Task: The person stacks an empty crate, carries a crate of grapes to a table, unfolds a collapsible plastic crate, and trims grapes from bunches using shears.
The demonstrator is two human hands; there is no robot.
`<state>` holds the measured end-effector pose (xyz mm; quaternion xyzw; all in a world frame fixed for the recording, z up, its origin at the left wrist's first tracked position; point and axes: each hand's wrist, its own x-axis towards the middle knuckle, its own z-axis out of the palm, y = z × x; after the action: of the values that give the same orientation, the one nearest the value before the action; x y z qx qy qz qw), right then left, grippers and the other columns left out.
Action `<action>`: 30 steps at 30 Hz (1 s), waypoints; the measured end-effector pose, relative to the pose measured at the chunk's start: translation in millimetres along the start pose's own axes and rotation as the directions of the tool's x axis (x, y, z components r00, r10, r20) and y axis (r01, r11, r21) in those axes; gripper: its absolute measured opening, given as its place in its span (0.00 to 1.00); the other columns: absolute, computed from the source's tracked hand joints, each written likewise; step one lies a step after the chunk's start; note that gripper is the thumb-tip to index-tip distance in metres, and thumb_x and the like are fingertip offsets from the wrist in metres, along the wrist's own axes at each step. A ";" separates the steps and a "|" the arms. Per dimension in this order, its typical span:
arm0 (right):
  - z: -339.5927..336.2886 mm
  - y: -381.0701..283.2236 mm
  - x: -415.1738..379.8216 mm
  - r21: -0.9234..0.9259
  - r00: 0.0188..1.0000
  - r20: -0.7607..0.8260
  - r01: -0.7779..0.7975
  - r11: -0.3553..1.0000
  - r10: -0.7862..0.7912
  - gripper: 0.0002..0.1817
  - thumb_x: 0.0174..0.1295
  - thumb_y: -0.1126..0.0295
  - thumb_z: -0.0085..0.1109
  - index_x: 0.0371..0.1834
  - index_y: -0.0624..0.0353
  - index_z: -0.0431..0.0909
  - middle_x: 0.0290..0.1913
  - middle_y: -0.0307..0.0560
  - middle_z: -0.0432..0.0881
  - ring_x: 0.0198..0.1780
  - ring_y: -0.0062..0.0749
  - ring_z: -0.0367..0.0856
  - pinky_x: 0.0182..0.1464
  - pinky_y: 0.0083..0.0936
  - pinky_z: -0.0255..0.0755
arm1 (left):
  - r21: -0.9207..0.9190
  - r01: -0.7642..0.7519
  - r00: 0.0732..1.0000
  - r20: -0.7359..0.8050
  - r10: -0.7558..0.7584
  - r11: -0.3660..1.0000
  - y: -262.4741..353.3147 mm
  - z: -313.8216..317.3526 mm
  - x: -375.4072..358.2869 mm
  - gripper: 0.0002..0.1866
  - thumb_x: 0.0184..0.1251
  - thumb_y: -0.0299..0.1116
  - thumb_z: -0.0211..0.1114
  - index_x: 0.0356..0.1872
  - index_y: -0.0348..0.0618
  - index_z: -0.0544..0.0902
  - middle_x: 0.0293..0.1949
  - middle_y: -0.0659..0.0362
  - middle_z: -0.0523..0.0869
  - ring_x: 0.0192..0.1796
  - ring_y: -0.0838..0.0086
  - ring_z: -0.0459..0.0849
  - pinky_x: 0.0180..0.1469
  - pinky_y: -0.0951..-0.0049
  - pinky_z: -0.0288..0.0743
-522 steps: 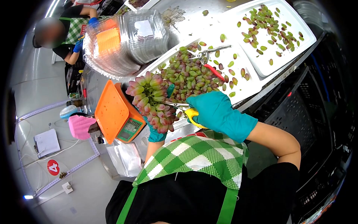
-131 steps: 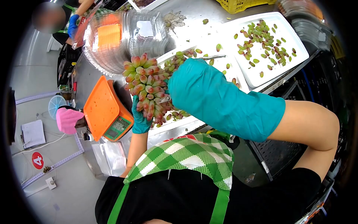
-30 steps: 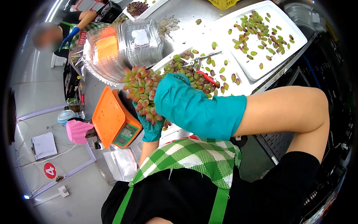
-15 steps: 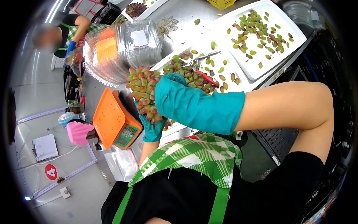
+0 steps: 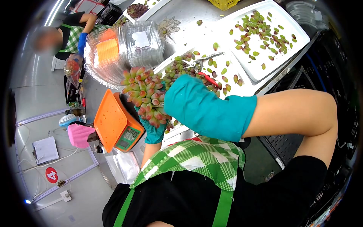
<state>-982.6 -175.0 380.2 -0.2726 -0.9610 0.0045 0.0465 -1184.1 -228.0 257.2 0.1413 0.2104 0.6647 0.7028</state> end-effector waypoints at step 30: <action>8.1 5.4 -11.7 0.334 0.990 0.129 -0.097 0.938 0.057 0.13 0.43 0.63 0.59 0.17 0.61 0.70 0.15 0.49 0.71 0.17 0.42 0.73 0.18 0.34 0.65 | 0.073 -0.059 0.998 0.033 0.057 0.996 7.3 -21.2 -1.8 0.31 0.55 0.54 0.49 0.57 0.48 0.60 0.52 0.57 0.69 0.51 0.58 0.69 0.47 0.53 0.69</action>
<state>-970.6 -176.4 371.0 -0.2972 -0.9355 0.1877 0.0362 -1200.8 -231.0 242.3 0.1836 0.2197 0.6743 0.6807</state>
